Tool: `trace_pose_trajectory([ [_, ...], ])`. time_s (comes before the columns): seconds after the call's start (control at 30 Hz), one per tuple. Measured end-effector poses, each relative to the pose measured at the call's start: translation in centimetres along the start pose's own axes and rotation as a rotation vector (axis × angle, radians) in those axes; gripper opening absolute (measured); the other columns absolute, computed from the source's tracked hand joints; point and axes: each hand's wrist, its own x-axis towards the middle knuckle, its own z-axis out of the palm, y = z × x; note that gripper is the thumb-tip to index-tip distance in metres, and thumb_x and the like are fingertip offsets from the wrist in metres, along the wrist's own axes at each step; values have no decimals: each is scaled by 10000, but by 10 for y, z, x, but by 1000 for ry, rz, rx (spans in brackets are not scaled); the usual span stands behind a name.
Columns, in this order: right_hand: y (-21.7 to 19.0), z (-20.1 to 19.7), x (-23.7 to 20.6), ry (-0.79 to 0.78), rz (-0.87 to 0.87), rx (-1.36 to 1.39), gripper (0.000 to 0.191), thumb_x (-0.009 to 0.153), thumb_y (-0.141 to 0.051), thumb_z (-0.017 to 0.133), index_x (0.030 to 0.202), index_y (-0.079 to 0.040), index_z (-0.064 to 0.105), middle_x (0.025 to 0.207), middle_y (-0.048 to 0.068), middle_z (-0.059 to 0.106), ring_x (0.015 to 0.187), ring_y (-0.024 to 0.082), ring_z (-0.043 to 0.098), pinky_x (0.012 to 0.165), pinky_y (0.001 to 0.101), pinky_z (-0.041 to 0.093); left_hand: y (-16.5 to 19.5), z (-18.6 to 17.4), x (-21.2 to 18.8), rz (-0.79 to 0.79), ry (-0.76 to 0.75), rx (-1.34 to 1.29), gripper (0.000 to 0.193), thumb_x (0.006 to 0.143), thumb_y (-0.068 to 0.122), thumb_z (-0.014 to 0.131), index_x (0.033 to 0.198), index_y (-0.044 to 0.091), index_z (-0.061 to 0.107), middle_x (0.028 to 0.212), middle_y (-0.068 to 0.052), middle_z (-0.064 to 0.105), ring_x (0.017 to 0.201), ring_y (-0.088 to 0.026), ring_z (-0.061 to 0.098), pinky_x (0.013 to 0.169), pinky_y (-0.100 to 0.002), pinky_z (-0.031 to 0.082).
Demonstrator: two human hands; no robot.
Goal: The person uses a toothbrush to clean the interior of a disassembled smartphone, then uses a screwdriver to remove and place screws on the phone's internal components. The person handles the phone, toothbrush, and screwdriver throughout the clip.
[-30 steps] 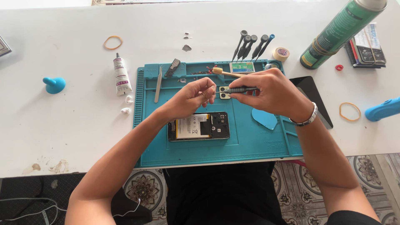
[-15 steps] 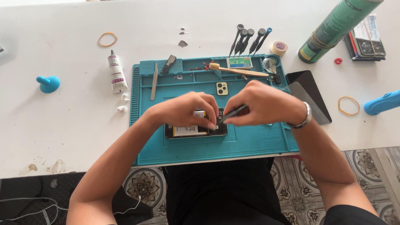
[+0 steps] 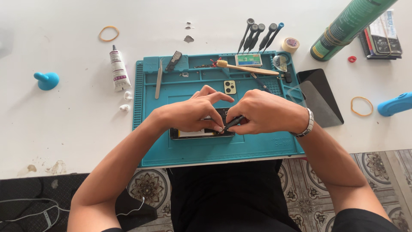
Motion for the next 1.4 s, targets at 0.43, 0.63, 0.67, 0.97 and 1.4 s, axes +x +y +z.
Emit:
trace_pose_trajectory([
  [0.43, -9, 2, 9, 82, -238, -53, 145, 747, -137, 718, 838, -25, 728, 643, 89, 690, 598, 263, 688, 583, 371, 534, -20, -6, -1, -29, 57, -64, 197, 852, 199, 760, 1045, 179, 798, 1411, -52, 557, 1246, -318, 409, 1084, -494, 347],
  [0.63, -40, 5, 28, -244, 174, -480, 413, 948, -399, 688, 833, -3, 698, 735, 151, 686, 702, 300, 697, 664, 402, 551, -51, -17, -11, -132, 545, 208, 125, 1021, 192, 664, 999, 122, 765, 1256, -68, 613, 1162, -304, 453, 1064, -438, 430],
  [0.67, -43, 5, 31, -292, 277, -588, 507, 1010, -489, 652, 852, -9, 702, 771, 158, 693, 728, 297, 701, 686, 393, 558, -54, -17, -11, -152, 544, 220, 127, 1008, 200, 667, 995, 125, 768, 1245, -61, 617, 1161, -306, 451, 1049, -442, 433],
  [0.97, -42, -3, 27, -198, 99, -341, 460, 769, -360, 837, 860, 33, 617, 688, 174, 692, 673, 336, 707, 616, 427, 571, -53, -16, -9, -193, 468, 254, 157, 918, 266, 732, 988, 128, 765, 1186, -37, 650, 1128, -298, 497, 1000, -464, 439],
  [1.4, -43, 8, 34, -224, 176, -419, 344, 903, -326, 707, 785, -6, 666, 639, 155, 667, 596, 310, 696, 590, 408, 563, -51, -34, -20, -310, 384, 228, 132, 881, 224, 762, 984, 141, 765, 1008, -35, 731, 941, -241, 689, 843, -424, 532],
])
